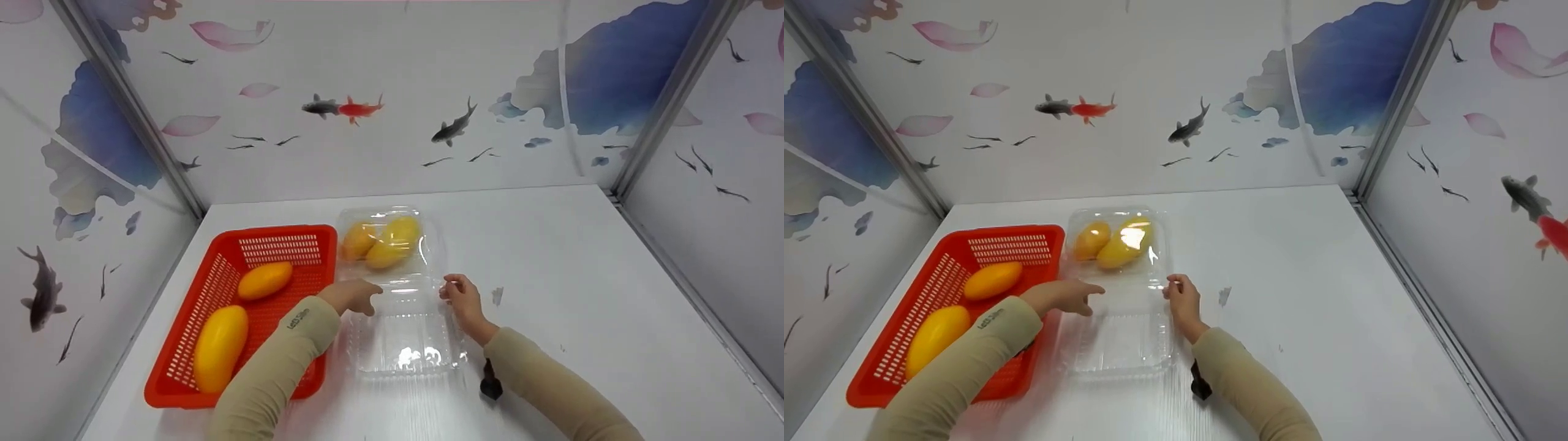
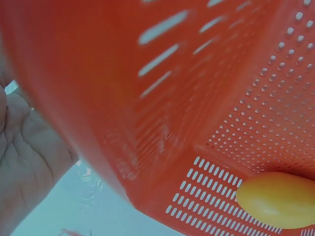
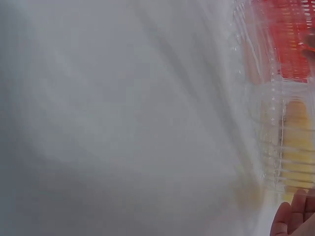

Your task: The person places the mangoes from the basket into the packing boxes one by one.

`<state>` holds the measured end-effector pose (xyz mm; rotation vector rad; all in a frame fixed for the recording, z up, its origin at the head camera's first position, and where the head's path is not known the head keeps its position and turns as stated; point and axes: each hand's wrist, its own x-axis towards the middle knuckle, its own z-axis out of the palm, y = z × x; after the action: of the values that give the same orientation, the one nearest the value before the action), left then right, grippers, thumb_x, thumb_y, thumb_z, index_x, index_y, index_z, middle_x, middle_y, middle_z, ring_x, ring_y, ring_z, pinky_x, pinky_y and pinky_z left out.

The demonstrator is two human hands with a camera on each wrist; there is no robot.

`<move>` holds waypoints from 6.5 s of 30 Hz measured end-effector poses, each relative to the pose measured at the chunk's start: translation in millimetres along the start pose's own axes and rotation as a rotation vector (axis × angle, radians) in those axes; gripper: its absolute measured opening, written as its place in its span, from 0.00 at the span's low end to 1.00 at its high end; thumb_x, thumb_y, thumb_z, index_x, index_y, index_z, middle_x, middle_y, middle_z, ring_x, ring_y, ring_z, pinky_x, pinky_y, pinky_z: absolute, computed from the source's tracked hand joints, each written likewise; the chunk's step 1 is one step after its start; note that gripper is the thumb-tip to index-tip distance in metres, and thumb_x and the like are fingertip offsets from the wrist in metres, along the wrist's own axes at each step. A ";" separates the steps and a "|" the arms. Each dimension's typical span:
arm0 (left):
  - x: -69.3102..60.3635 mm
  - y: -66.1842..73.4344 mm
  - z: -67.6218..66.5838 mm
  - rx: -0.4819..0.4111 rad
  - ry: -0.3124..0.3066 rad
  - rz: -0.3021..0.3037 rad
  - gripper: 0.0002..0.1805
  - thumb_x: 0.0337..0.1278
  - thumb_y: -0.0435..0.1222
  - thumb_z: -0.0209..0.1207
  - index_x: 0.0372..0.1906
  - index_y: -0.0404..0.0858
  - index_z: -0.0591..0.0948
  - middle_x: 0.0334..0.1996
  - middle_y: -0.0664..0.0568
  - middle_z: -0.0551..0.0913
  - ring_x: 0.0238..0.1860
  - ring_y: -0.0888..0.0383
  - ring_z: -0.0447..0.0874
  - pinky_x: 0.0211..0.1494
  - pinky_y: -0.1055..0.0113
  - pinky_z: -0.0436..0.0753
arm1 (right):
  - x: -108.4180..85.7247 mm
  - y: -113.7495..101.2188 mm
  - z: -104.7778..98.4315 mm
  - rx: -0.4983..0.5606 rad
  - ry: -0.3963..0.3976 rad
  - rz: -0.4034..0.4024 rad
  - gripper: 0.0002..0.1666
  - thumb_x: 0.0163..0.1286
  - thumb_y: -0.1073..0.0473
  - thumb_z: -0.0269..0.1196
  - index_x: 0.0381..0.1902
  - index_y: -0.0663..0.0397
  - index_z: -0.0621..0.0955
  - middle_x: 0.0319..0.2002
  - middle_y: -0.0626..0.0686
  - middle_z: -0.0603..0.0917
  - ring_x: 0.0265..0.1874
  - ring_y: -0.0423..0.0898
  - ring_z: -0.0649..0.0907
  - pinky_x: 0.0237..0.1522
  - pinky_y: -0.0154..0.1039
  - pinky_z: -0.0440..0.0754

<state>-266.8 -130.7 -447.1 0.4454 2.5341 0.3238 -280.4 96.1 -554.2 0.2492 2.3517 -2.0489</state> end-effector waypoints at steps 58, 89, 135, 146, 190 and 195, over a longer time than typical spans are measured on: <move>-29.5 -172.1 -10.0 -0.224 0.410 -0.391 0.35 0.60 0.42 0.49 0.69 0.34 0.52 0.66 0.25 0.44 0.62 0.21 0.36 0.61 0.30 0.42 | -25.2 -2.4 -22.0 -0.315 -0.251 0.006 0.12 0.67 0.58 0.54 0.45 0.59 0.72 0.13 0.49 0.71 0.09 0.40 0.69 0.14 0.31 0.72; -21.4 -172.4 4.5 -0.423 0.364 -0.372 0.43 0.46 0.38 0.61 0.69 0.38 0.55 0.58 0.30 0.58 0.50 0.39 0.63 0.54 0.44 0.65 | -25.5 -4.2 -21.1 -0.294 -0.221 0.013 0.13 0.66 0.57 0.55 0.45 0.60 0.73 0.11 0.49 0.70 0.08 0.40 0.69 0.12 0.32 0.71; -19.5 27.5 -19.3 -0.453 0.353 -0.093 0.35 0.36 0.41 0.68 0.55 0.39 0.67 0.39 0.50 0.72 0.42 0.52 0.71 0.45 0.61 0.75 | -24.1 -0.6 -19.5 -0.251 -0.221 0.007 0.12 0.67 0.58 0.54 0.44 0.61 0.72 0.10 0.48 0.69 0.06 0.39 0.67 0.11 0.30 0.69; 7.2 64.6 17.7 -0.248 0.184 -0.062 0.32 0.35 0.44 0.67 0.46 0.31 0.69 0.30 0.49 0.71 0.31 0.53 0.70 0.38 0.66 0.72 | -24.8 -3.3 -21.0 -0.271 -0.224 0.068 0.13 0.67 0.57 0.54 0.46 0.59 0.71 0.13 0.50 0.70 0.08 0.41 0.68 0.14 0.30 0.72; 22.8 74.3 26.4 -0.340 0.039 -0.144 0.29 0.48 0.47 0.63 0.50 0.32 0.72 0.41 0.44 0.77 0.33 0.42 0.80 0.31 0.55 0.82 | -25.9 -3.4 -21.0 -0.216 -0.256 0.058 0.13 0.69 0.58 0.52 0.46 0.61 0.70 0.11 0.50 0.71 0.06 0.41 0.68 0.15 0.30 0.73; 4.9 59.2 -9.6 -0.419 0.087 -0.095 0.40 0.51 0.49 0.61 0.66 0.34 0.61 0.57 0.41 0.72 0.34 0.45 0.78 0.37 0.57 0.82 | -26.0 -3.2 -20.2 -0.230 -0.259 0.064 0.13 0.69 0.57 0.52 0.47 0.60 0.70 0.12 0.50 0.72 0.07 0.42 0.69 0.16 0.30 0.74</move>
<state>-261.4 -75.9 -422.8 0.1499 2.4677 0.8306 -253.2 112.7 -545.2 0.0492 2.3539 -1.6494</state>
